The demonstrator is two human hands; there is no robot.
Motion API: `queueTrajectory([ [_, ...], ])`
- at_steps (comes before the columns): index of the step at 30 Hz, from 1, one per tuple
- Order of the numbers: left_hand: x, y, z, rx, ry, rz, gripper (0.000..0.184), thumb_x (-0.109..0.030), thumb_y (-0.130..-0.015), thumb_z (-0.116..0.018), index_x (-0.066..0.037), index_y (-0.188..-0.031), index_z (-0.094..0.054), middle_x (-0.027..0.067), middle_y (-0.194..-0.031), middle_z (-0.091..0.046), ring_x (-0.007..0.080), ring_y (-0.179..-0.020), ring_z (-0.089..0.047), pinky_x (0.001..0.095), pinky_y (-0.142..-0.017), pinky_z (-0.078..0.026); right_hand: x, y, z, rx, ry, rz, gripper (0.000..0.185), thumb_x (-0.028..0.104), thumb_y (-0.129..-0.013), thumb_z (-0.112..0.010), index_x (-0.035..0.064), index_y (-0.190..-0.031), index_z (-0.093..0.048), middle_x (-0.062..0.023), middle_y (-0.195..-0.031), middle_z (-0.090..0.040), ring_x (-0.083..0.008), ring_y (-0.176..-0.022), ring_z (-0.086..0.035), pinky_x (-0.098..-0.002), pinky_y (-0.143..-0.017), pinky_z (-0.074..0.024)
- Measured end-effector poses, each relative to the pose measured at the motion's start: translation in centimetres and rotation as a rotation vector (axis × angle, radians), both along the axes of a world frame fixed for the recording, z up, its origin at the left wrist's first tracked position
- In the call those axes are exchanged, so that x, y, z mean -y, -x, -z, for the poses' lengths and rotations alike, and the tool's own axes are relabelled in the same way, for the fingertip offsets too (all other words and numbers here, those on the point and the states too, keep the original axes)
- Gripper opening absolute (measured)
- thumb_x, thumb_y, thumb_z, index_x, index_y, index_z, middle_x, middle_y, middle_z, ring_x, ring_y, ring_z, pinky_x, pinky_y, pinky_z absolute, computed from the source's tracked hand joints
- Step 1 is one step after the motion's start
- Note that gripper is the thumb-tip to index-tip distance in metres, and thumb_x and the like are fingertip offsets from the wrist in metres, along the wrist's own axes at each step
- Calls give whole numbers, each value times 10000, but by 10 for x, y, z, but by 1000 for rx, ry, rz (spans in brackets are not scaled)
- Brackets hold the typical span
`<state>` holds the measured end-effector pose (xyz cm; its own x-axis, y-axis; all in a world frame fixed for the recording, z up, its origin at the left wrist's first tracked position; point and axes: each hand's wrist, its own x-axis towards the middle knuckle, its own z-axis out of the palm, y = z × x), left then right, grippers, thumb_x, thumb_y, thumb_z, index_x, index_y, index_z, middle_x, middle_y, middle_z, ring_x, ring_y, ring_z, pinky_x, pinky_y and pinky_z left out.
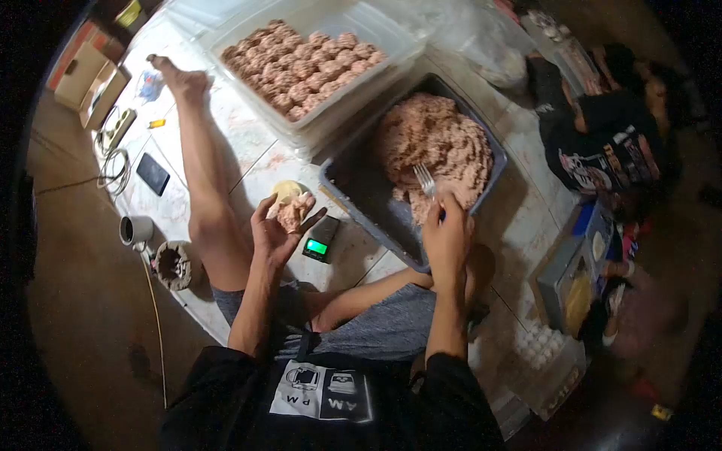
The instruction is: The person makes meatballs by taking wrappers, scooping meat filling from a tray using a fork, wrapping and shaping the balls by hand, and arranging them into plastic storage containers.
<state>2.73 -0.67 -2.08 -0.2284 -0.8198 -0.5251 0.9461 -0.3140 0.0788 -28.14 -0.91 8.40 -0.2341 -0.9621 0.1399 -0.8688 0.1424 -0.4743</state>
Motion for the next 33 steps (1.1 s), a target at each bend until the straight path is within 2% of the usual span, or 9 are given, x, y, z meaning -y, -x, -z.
queueTrajectory([
  [5, 3, 12, 2, -98, 0, 23, 540, -377, -1018, -582, 65, -1329, -571, 282, -1331, -656, 428, -1304, -633, 656, -1213, -430, -48, -96, -26, 314, -35, -363, 101, 87, -997, -666, 28, -1049, -730, -203, -969, -751, -448, -909, -731, -460, -780, -577],
  [7, -1, 15, 1, -134, 66, 81, 547, -398, -1019, -578, 72, -1297, -593, 280, -1265, -679, 431, -1251, -663, 640, -1181, -467, -50, -119, 15, 261, -98, -442, 115, 101, -995, -666, 38, -1062, -733, -200, -980, -755, -435, -906, -730, -485, -784, -569],
  [8, -2, 15, -1, 22, 0, 74, 598, -428, -1017, -578, 90, -1315, -570, 286, -1206, -684, 448, -1203, -677, 627, -1160, -491, -46, -122, 32, 217, -137, -427, 130, 108, -995, -663, 48, -1085, -735, -202, -1004, -758, -425, -935, -734, -490, -801, -570],
  [12, -7, -5, 21, -76, 28, -90, 744, -510, -1016, -545, 130, -1394, -504, 340, -1280, -652, 497, -1238, -643, 622, -1168, -487, -49, -119, 9, 108, -208, -485, 134, 120, -998, -666, 61, -1092, -741, -191, -1016, -762, -431, -922, -734, -495, -805, -575],
  [16, 0, -4, 14, -157, 18, -66, 748, -523, -1018, -509, 123, -1395, -515, 348, -1313, -639, 502, -1274, -626, 625, -1180, -474, -47, -137, -5, 199, -37, -428, 154, 111, -1007, -662, 67, -1138, -729, -194, -1006, -760, -436, -929, -734, -498, -804, -580],
  [23, 1, -7, 20, -107, 8, 45, 790, -583, -1010, -491, 127, -1350, -559, 341, -1321, -652, 499, -1258, -645, 598, -1167, -485, -41, -126, -12, 197, -136, -458, 139, 137, -1005, -658, 89, -1113, -731, -203, -991, -756, -460, -900, -726, -536, -763, -561],
  [24, 1, -2, 7, -116, 119, 176, 857, -640, -1009, -460, 158, -1297, -586, 320, -1279, -690, 442, -1196, -698, 500, -1115, -552, -37, -124, 0, 153, -169, -490, 144, 137, -1004, -660, 94, -1121, -731, -200, -997, -759, -453, -902, -731, -531, -757, -569],
  [30, 1, -9, -11, 188, -62, 100, 835, -690, -994, -468, 99, -1173, -674, 246, -1064, -756, 365, -1036, -760, 485, -987, -613, -26, -114, -37, 212, -106, -475, 144, 123, -980, -673, 71, -1092, -748, -199, -1001, -761, -442, -890, -733, -491, -746, -588],
  [33, 0, 2, 56, 219, 69, 369, 817, -690, -985, -522, 75, -1240, -655, 233, -1126, -762, 349, -1038, -765, 483, -911, -645, -17, -106, 15, 145, -106, -722, 179, 110, -959, -696, 88, -1121, -770, -176, -983, -769, -414, -861, -746, -486, -732, -593],
])
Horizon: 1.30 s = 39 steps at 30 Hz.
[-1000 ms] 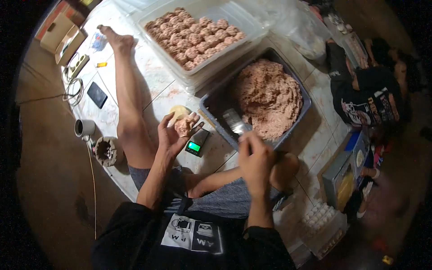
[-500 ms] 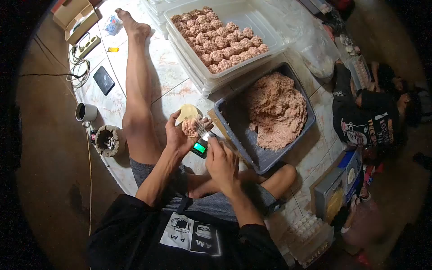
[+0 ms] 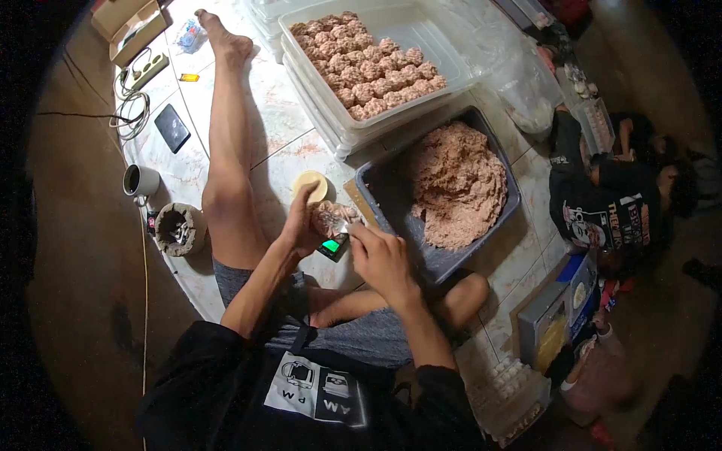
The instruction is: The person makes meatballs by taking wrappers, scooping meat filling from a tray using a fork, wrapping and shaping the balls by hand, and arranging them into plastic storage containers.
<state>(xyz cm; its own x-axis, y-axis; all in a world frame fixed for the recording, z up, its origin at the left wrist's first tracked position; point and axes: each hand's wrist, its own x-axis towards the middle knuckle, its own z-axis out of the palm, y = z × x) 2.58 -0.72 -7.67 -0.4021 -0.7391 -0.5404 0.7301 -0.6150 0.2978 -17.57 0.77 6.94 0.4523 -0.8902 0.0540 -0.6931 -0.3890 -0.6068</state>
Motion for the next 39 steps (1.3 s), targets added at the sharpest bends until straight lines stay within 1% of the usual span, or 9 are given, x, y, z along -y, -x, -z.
queueTrajectory([
  [4, 2, -11, -63, 257, -38, -150, 872, -772, -990, -420, 24, -1212, -695, 192, -1063, -777, 320, -941, -767, 454, -839, -641, 0, 2, -31, -158, -4, 82, 152, 103, -948, -699, 52, -1077, -761, -187, -933, -743, -430, -829, -728, -499, -732, -577],
  [8, 4, -7, -39, 284, 83, 230, 991, -865, -963, -363, 12, -1325, -646, 209, -1155, -760, 320, -1053, -754, 525, -922, -628, 5, 0, 3, -94, -45, -20, 164, 114, -944, -694, 100, -1091, -766, -162, -898, -728, -414, -819, -728, -504, -698, -588],
  [16, 3, -5, -59, 163, 85, 304, 1292, -1011, -864, -295, 140, -1334, -647, 222, -1185, -755, 317, -1013, -750, 449, -937, -622, 1, 0, -21, -144, -51, 55, 134, 129, -953, -692, 109, -1067, -760, -150, -916, -742, -415, -815, -734, -508, -692, -591],
  [24, -1, -5, -60, 146, 90, 214, 1329, -1018, -847, -324, 175, -1356, -613, 208, -1100, -764, 297, -954, -760, 420, -894, -629, -3, 8, -45, -68, -125, 181, 170, 102, -943, -740, 66, -1104, -780, -187, -964, -768, -417, -876, -742, -477, -755, -580],
  [28, -6, -14, -67, 143, 315, 314, 1229, -964, -926, -248, 60, -1570, -466, 196, -1070, -755, 334, -992, -759, 451, -951, -618, -1, -9, -66, 56, -166, 436, 271, 268, -950, -788, 63, -1128, -788, -218, -973, -766, -406, -861, -759, -460, -731, -584],
  [33, -15, -12, -106, 107, 355, 228, 1241, -984, -918, -213, 13, -1622, -439, 260, -1379, -684, 348, -1209, -715, 465, -1090, -557, 4, -4, -20, 368, -378, 316, 281, 273, -988, -778, -7, -989, -763, -141, -760, -692, -116, -677, -628, -332, -610, -490],
  [36, -4, -21, -53, 446, 565, 217, 538, -473, -1079, -613, -12, -1355, -652, 93, -1275, -735, 168, -1130, -708, 312, -958, -579, -4, -7, -41, 593, -388, 315, 266, 249, -1018, -750, -16, -997, -757, -122, -734, -666, -90, -687, -585, -327, -608, -474],
  [37, -9, 1, -78, 535, 796, -23, 307, -141, -913, -808, -17, -1163, -679, 17, -1066, -735, 95, -1008, -693, 276, -896, -562, -2, -9, -33, 536, -382, 322, 260, 240, -1027, -741, -18, -998, -755, -123, -735, -669, -103, -691, -596, -334, -616, -480],
  [39, -11, 8, -64, 611, 840, -108, 370, -82, -792, -908, -43, -1068, -665, -17, -942, -676, 70, -893, -631, 258, -819, -524, -4, -15, -25, 422, -278, 325, 239, 210, -1057, -698, -27, -1039, -726, -134, -777, -683, -142, -713, -616, -359, -652, -502],
])
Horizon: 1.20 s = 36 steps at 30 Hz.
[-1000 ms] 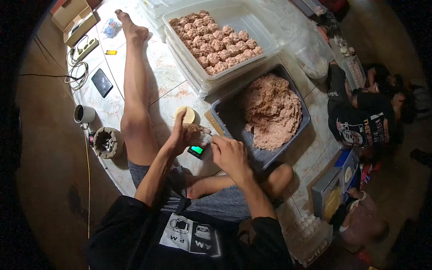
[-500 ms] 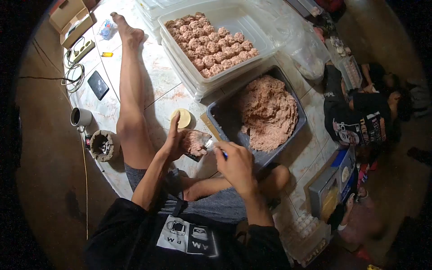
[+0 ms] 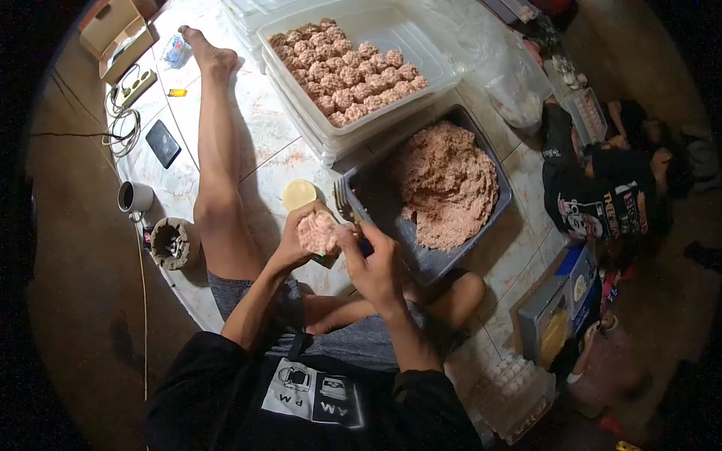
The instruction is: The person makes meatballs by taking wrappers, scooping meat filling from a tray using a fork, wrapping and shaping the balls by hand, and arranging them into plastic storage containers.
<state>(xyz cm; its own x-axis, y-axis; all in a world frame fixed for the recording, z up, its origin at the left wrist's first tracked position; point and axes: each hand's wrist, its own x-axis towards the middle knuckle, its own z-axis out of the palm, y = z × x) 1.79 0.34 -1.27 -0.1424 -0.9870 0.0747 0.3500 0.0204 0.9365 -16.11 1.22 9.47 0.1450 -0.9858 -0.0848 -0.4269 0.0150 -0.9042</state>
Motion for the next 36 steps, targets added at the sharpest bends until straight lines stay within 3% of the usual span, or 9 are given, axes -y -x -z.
queueTrajectory([
  [3, 4, -7, 14, -35, -106, -104, 366, -27, -764, -916, -51, -1002, -640, -20, -927, -658, 72, -891, -635, 264, -828, -553, -16, 2, 28, -250, 441, 325, 224, 189, -1083, -651, -30, -1068, -695, -145, -842, -704, -161, -727, -631, -376, -676, -519],
  [8, 4, -7, 0, 26, -30, 28, 289, -7, -822, -854, -22, -1011, -636, -8, -982, -677, 74, -910, -630, 255, -820, -539, -47, 13, 81, 75, 63, 131, 123, 46, -1043, -600, -22, -1091, -690, -171, -904, -721, -364, -824, -716, -407, -734, -563],
  [11, -1, -5, 2, 17, -187, 213, 288, -30, -835, -845, -8, -1046, -650, -4, -983, -685, 76, -924, -627, 256, -828, -529, -30, 16, 67, -190, 373, -88, 148, -8, -970, -619, -19, -1091, -705, -181, -944, -746, -385, -866, -727, -438, -754, -574],
  [12, 0, -7, -5, 7, -175, 237, 211, -40, -880, -831, 8, -1001, -665, -27, -874, -653, 67, -785, -599, 264, -676, -525, -29, 20, 62, -271, 338, -138, 193, -32, -915, -630, -21, -1083, -724, -195, -987, -758, -409, -903, -728, -470, -772, -582],
  [15, 3, -7, -9, 195, -39, 175, 201, -34, -881, -839, -2, -976, -666, -33, -830, -633, 58, -759, -576, 265, -667, -525, -22, 29, 45, -464, 402, -180, 174, -22, -930, -637, -17, -1072, -737, -192, -990, -766, -397, -900, -731, -469, -778, -584],
  [21, 4, 1, -17, 113, -27, 111, 355, -64, -847, -928, -32, -906, -580, -43, -841, -581, 44, -801, -532, 254, -711, -495, -35, 23, 36, -389, 356, -190, 152, -25, -920, -684, -53, -1054, -750, -209, -918, -750, -397, -829, -723, -466, -723, -569],
  [29, -1, 10, -11, -6, -102, 43, 673, 9, -793, -953, 13, -1366, -599, -41, -1043, -606, 64, -985, -591, 275, -871, -573, -35, 32, 18, -497, 434, -136, 271, -24, -904, -663, -53, -1162, -739, -215, -980, -753, -392, -845, -701, -477, -743, -574],
  [34, 4, 1, -13, -166, -138, 38, 452, 26, -808, -936, -36, -1122, -618, 11, -1018, -674, 66, -887, -632, 282, -819, -610, -32, 36, 21, -257, 239, -45, 95, 16, -971, -692, -55, -1007, -744, -198, -916, -769, -370, -814, -739, -414, -738, -567],
  [36, -2, 6, -17, 21, -53, 36, 384, -11, -809, -949, -33, -1036, -639, -10, -942, -652, 55, -873, -608, 246, -755, -535, -34, 25, 20, -288, 235, -82, 90, 14, -972, -681, -46, -996, -744, -201, -925, -769, -380, -823, -745, -422, -736, -566],
])
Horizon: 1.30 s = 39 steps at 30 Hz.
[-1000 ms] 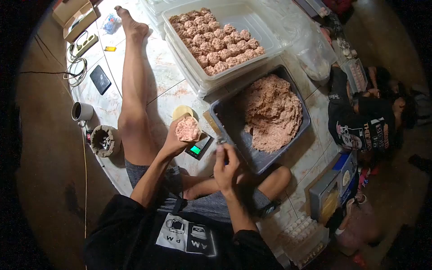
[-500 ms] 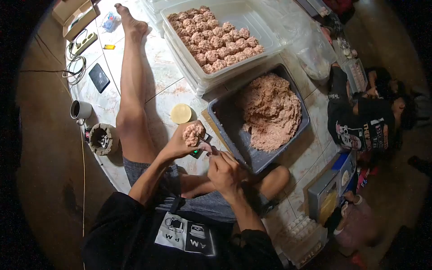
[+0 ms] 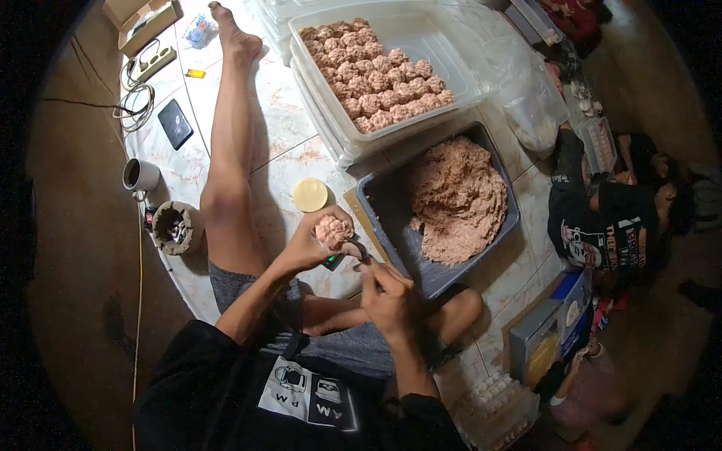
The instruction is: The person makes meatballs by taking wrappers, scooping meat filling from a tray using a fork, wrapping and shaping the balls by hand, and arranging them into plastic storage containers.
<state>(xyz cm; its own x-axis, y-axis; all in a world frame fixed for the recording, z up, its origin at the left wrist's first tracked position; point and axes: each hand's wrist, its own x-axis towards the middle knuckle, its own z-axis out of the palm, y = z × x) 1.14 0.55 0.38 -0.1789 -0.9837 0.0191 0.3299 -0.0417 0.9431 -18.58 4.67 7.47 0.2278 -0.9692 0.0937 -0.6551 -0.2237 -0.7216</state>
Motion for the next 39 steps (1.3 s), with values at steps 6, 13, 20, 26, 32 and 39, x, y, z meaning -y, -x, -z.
queueTrajectory([
  [6, 0, -1, 5, 95, -83, -22, 345, -29, -831, -939, 4, -1063, -686, -18, -962, -649, 66, -905, -594, 253, -814, -533, 5, 6, -8, -149, 97, -2, 118, 15, -992, -652, -11, -1020, -763, -166, -927, -783, -345, -836, -769, -396, -734, -577],
  [13, 2, -1, -1, -67, -10, 22, 337, -33, -813, -946, -30, -970, -649, -32, -895, -622, 41, -827, -560, 215, -723, -481, -17, 5, -2, 129, -230, 91, 109, 78, -990, -715, -14, -997, -774, -193, -851, -739, -384, -782, -745, -431, -678, -562],
  [20, 4, -3, -15, 239, -23, -29, 352, -79, -790, -981, -14, -904, -655, -36, -864, -643, 32, -826, -581, 221, -706, -499, -2, 4, -19, -161, 85, 59, 97, 31, -984, -691, -25, -984, -770, -207, -868, -757, -358, -787, -761, -403, -689, -569],
  [26, -1, 6, 4, 106, 51, 24, 370, -145, -787, -989, -17, -906, -663, -53, -808, -576, 41, -773, -489, 237, -657, -451, -16, -6, -16, -54, -10, 0, 75, 33, -977, -694, 0, -991, -760, -215, -867, -747, -393, -806, -751, -440, -688, -572],
  [32, 5, -3, 11, 335, -35, -56, 418, -207, -808, -984, -25, -787, -609, -63, -689, -481, 37, -672, -402, 258, -582, -389, -8, 6, -23, -151, -63, 23, 135, 121, -1009, -676, 10, -1021, -752, -206, -856, -708, -426, -793, -715, -481, -671, -542],
  [39, 5, 7, 6, 442, -36, 8, 402, -156, -830, -946, -28, -771, -569, -40, -668, -513, 56, -679, -448, 284, -606, -427, -3, 3, -44, -190, -186, -45, 173, 127, -1028, -681, -36, -1018, -739, -212, -900, -696, -410, -811, -692, -430, -720, -517],
])
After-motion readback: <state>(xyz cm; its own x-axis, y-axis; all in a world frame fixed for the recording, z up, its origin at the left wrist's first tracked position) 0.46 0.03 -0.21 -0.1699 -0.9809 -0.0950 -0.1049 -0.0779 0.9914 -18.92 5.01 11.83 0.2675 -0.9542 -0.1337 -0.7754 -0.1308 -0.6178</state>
